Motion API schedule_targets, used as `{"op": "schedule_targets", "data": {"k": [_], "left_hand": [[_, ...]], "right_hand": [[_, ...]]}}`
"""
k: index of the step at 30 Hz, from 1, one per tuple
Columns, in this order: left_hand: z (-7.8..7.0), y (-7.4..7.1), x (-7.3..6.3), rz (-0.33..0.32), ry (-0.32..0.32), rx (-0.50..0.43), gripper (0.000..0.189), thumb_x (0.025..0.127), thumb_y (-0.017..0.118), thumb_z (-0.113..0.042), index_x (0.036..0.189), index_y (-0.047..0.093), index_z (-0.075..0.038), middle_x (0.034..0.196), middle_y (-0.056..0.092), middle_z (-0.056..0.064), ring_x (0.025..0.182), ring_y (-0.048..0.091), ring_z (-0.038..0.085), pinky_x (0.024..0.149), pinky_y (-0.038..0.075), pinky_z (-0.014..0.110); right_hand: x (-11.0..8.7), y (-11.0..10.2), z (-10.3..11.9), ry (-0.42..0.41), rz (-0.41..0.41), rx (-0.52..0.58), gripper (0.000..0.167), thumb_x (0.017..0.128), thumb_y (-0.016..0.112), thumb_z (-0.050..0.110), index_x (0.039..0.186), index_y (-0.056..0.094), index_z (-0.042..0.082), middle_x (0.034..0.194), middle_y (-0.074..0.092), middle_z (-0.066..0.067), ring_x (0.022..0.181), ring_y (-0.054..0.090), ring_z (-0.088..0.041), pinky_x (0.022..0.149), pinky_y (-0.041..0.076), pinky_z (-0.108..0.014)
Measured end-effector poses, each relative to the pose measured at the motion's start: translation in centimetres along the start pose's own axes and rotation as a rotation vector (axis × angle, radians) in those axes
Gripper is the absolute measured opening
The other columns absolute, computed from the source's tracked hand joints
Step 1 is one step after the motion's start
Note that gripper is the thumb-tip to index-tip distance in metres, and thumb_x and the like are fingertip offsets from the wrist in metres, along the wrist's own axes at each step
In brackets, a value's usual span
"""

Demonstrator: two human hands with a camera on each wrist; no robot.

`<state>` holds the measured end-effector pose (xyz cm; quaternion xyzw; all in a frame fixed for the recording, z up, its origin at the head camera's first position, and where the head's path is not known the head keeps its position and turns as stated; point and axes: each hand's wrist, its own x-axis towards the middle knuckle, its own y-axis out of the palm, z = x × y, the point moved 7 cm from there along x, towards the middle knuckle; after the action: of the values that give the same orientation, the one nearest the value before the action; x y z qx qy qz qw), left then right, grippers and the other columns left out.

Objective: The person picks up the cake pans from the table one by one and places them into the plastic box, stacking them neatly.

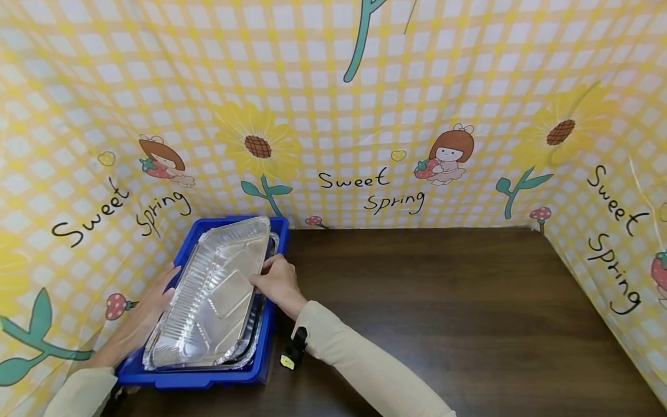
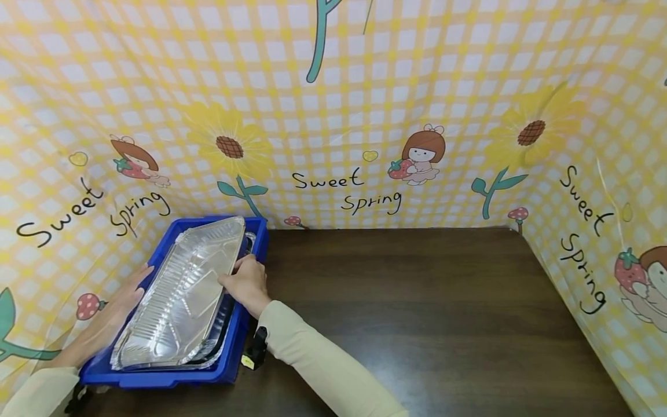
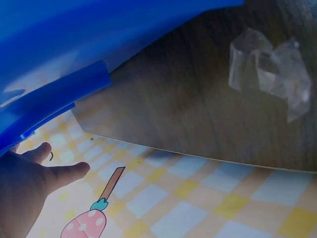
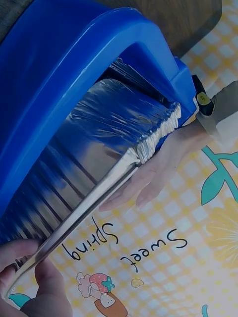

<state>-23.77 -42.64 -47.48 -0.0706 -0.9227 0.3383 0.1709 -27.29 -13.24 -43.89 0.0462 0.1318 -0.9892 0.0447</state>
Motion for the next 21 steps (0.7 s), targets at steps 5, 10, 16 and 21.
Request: {"op": "schedule_targets", "data": {"k": [5,10,16,21], "left_hand": [[-0.45,-0.15,-0.08,0.014,-0.010,0.011,0.055,0.115,0.033,-0.011,0.166,0.017,0.004,0.170,0.003,0.036,0.160,-0.001,0.031,0.121,-0.003,0.026],[-0.67,-0.16,-0.62,0.066,-0.046,0.027,0.057,0.116,0.032,-0.015,0.168,0.015,-0.001,0.173,-0.002,0.030,0.158,-0.004,0.049,0.121,-0.009,0.069],[-0.60,-0.01,-0.76,0.088,-0.099,0.043,0.059,0.116,0.031,-0.019,0.170,0.010,-0.007,0.175,-0.007,0.025,0.155,-0.005,0.058,0.112,-0.008,0.084],[-1.04,0.23,-0.47,0.081,-0.076,0.050,0.059,0.116,0.032,-0.018,0.169,0.012,-0.004,0.174,-0.004,0.028,0.156,-0.005,0.056,0.115,-0.008,0.079]], "right_hand": [[-0.06,0.19,0.09,-0.015,0.024,0.021,0.025,0.083,0.082,0.002,0.100,0.063,0.004,0.075,0.066,0.000,0.059,0.073,-0.015,0.060,0.059,-0.024],[-0.07,0.38,0.06,-0.030,0.043,0.007,0.031,0.083,0.083,0.001,0.108,0.063,0.001,0.087,0.072,-0.003,0.063,0.074,-0.017,0.063,0.060,-0.024],[-0.04,0.16,0.22,-0.041,0.044,-0.185,0.045,0.082,0.086,0.018,0.119,0.067,0.001,0.104,0.066,-0.005,0.090,0.064,-0.020,0.086,0.055,-0.030],[-0.19,-0.23,0.14,-0.033,0.048,-0.241,0.058,0.082,0.084,0.022,0.132,0.066,0.000,0.118,0.060,-0.010,0.095,0.062,-0.024,0.088,0.055,-0.034]]}}
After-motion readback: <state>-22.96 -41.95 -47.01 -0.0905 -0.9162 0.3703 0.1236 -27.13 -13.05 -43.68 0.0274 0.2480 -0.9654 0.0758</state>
